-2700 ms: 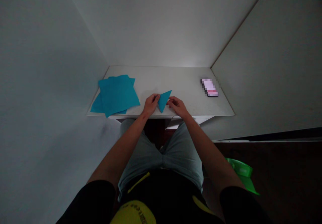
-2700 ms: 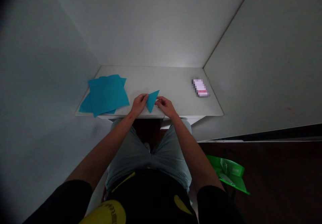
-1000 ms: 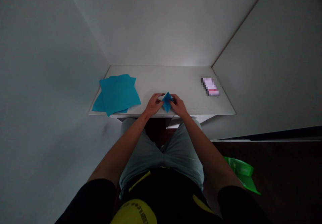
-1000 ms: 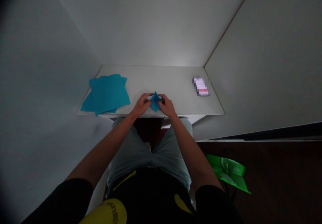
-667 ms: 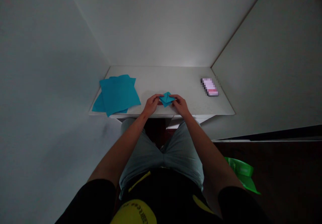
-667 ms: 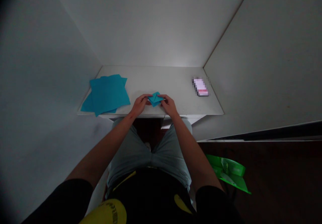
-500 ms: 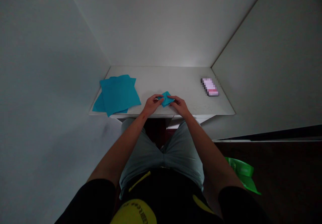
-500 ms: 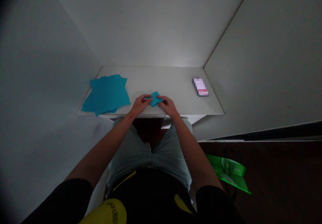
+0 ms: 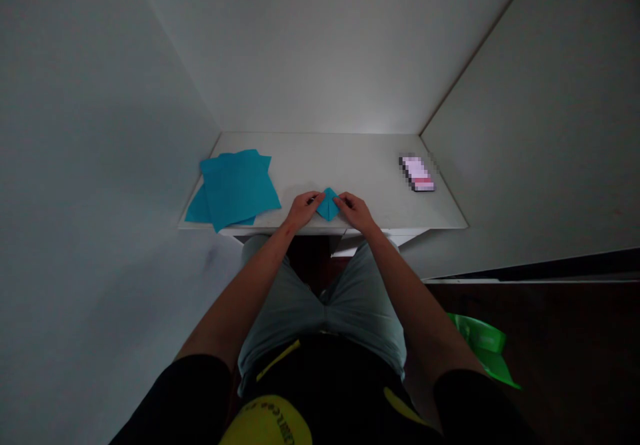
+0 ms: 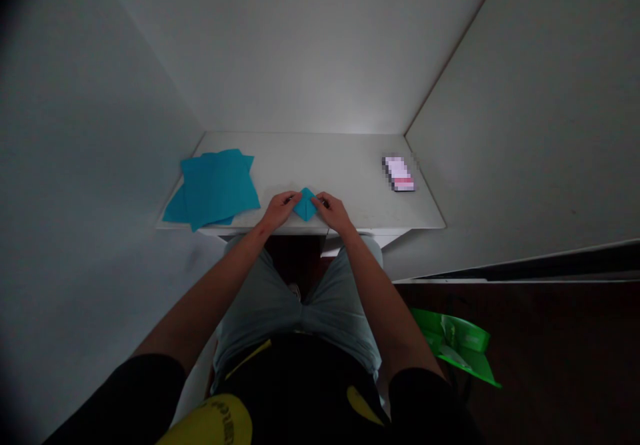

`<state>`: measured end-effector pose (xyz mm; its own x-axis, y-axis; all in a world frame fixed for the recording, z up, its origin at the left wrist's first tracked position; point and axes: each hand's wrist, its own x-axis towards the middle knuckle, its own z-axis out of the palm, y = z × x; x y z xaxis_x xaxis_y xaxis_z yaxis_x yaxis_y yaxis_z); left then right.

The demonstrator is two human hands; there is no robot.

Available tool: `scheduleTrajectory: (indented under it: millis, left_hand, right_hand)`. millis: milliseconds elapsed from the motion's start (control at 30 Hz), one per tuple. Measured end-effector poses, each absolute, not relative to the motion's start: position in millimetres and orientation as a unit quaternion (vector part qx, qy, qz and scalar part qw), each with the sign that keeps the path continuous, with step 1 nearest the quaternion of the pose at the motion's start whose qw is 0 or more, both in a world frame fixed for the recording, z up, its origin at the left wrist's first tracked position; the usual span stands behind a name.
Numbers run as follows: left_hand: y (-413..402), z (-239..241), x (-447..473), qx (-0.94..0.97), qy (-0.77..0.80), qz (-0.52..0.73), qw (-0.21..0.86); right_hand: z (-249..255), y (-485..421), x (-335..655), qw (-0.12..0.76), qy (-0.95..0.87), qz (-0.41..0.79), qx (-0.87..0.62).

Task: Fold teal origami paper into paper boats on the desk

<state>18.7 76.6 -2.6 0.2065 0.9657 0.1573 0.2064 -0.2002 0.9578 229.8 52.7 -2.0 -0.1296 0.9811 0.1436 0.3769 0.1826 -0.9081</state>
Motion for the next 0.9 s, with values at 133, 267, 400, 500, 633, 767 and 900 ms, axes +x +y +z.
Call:
scheduleTrajectory:
  millis: [133, 267, 400, 500, 633, 767, 900]
  left_hand:
    - [77.1, -0.7, 22.2, 0.624, 0.456, 0.450, 0.448]
    - [78.6, -5.0, 27.1, 0.589, 0.466, 0.475, 0.458]
    - [80.5, -11.1, 28.3, 0.544, 0.478, 0.507, 0.467]
    - [82.4, -15.9, 26.7, 0.512, 0.472, 0.538, 0.474]
    - [86.7, -23.8, 25.2, 0.469, 0.475, 0.582, 0.465]
    - [90.6, -29.7, 23.9, 0.457, 0.489, 0.589, 0.453]
    - [89.6, -26.6, 21.9, 0.466, 0.478, 0.583, 0.463]
  right_hand:
    - [-0.6, 54.8, 229.5, 0.429, -0.637, 0.361, -0.529]
    - [-2.2, 56.4, 230.8, 0.464, -0.608, 0.365, -0.531]
    - [-0.4, 56.5, 231.7, 0.482, -0.581, 0.368, -0.543]
    - [-0.2, 57.1, 233.6, 0.511, -0.554, 0.360, -0.550]
    - [-4.2, 59.3, 237.5, 0.556, -0.521, 0.342, -0.550]
    - [-8.4, 61.4, 239.4, 0.561, -0.509, 0.344, -0.555]
    - [-10.0, 61.6, 238.8, 0.577, -0.501, 0.342, -0.547]
